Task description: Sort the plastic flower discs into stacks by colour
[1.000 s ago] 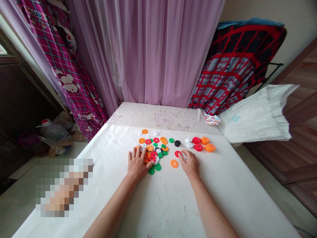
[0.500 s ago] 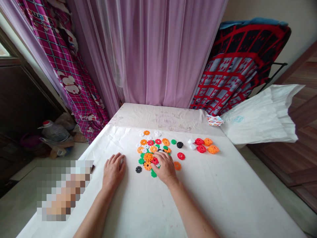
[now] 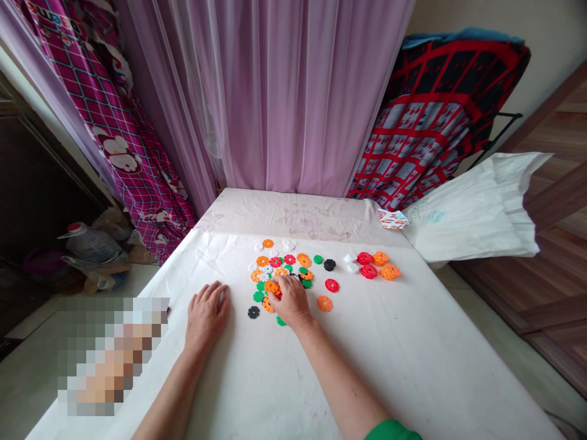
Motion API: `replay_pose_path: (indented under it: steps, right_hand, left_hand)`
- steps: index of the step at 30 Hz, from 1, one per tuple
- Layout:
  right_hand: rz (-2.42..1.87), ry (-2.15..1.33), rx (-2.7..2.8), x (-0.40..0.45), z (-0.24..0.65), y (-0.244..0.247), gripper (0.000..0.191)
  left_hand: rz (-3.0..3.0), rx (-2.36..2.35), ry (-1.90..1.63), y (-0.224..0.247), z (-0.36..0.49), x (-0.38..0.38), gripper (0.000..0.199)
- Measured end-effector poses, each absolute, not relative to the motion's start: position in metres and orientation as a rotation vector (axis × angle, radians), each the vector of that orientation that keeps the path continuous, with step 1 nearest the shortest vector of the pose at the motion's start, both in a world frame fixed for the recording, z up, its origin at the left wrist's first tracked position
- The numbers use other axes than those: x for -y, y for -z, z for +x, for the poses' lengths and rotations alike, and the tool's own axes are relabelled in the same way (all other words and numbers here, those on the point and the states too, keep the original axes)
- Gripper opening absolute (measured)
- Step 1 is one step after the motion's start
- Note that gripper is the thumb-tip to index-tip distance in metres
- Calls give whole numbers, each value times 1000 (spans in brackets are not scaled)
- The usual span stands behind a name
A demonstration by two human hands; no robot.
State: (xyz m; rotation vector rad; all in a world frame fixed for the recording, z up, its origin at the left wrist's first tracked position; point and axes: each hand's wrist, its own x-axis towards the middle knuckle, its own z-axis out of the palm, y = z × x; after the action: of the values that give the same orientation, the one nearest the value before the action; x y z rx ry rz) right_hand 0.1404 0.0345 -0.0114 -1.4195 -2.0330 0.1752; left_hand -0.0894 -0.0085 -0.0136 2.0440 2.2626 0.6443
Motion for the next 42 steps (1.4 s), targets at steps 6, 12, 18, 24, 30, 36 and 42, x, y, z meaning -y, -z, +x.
replay_pose_path:
  steps: [6, 12, 18, 24, 30, 36, 42]
  right_hand:
    - [-1425, -180, 1956, -28, 151, 12, 29]
    - [-1497, -182, 2081, -36, 142, 0, 34]
    - [-1645, -214, 2173, -45, 134, -10, 33]
    - [-1632, -214, 2147, -42, 137, -8, 30]
    - [-1557, -179, 2167, -34, 137, -9, 26]
    - [-1593, -237, 2330, -31, 123, -22, 31]
    - [-1526, -151, 2199, -29, 123, -24, 27]
  left_hand:
    - [2054, -2254, -596, 9, -88, 9, 43]
    - [2027, -2253, -562, 7, -89, 8, 44]
    - [2026, -2263, -568, 9, -89, 7, 41]
    - [2021, -2256, -568, 10, -88, 7, 39]
    - [2038, -2237, -576, 9, -88, 7, 40]
    - [2053, -2231, -557, 8, -88, 7, 40]
    - [2062, -2217, -536, 6, -88, 8, 42]
